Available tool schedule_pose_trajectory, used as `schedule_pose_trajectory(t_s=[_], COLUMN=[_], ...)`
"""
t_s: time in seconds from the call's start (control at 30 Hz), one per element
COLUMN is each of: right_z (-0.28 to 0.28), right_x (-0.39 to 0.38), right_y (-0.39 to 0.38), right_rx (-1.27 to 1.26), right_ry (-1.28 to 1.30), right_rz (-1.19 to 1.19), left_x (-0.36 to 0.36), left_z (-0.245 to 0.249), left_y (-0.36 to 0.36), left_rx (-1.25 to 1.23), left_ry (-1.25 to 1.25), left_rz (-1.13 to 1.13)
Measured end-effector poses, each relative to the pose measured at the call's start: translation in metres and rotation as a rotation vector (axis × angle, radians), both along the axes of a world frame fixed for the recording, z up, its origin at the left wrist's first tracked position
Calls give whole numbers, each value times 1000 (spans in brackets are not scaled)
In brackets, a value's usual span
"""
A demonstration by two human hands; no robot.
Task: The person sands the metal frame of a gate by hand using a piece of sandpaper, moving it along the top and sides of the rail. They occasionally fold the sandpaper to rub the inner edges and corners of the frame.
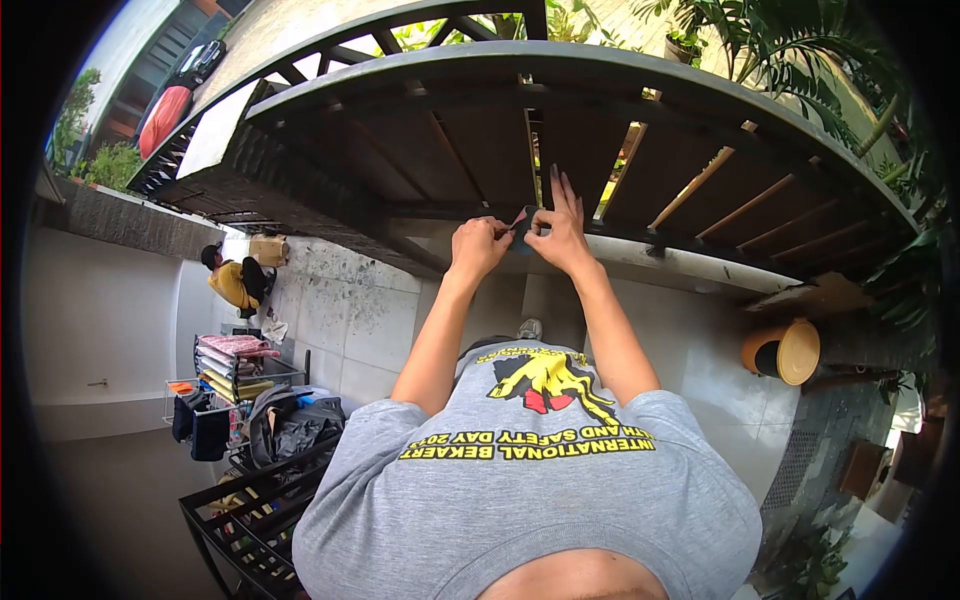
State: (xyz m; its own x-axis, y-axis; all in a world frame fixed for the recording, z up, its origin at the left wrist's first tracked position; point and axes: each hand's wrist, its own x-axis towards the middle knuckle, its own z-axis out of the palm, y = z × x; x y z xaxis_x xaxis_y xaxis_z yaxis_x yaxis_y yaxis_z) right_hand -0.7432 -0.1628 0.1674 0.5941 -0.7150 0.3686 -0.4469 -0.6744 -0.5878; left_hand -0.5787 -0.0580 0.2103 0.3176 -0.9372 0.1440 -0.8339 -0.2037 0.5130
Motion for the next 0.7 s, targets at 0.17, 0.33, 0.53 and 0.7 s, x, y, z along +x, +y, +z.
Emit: schedule_pose_trajectory(t_s=[0.17, 0.33, 0.53, 0.7], right_z=[40, 10, 25, -7], right_x=[2, -6, -4, -14], right_y=[16, -6, 12, -3], right_rx=[186, 60, 364, 298], right_ry=[-263, -60, -227, -250], right_rz=[-114, 54, -59, 60], left_x=[3, 2, 3, -2], left_z=[-8, -8, -7, 2], left_y=[-2, 0, -2, 0], left_rx=[-57, 6, -129, -183], left_ry=[-25, -17, -39, 43], left_rz=[-9, -13, -12, 38])
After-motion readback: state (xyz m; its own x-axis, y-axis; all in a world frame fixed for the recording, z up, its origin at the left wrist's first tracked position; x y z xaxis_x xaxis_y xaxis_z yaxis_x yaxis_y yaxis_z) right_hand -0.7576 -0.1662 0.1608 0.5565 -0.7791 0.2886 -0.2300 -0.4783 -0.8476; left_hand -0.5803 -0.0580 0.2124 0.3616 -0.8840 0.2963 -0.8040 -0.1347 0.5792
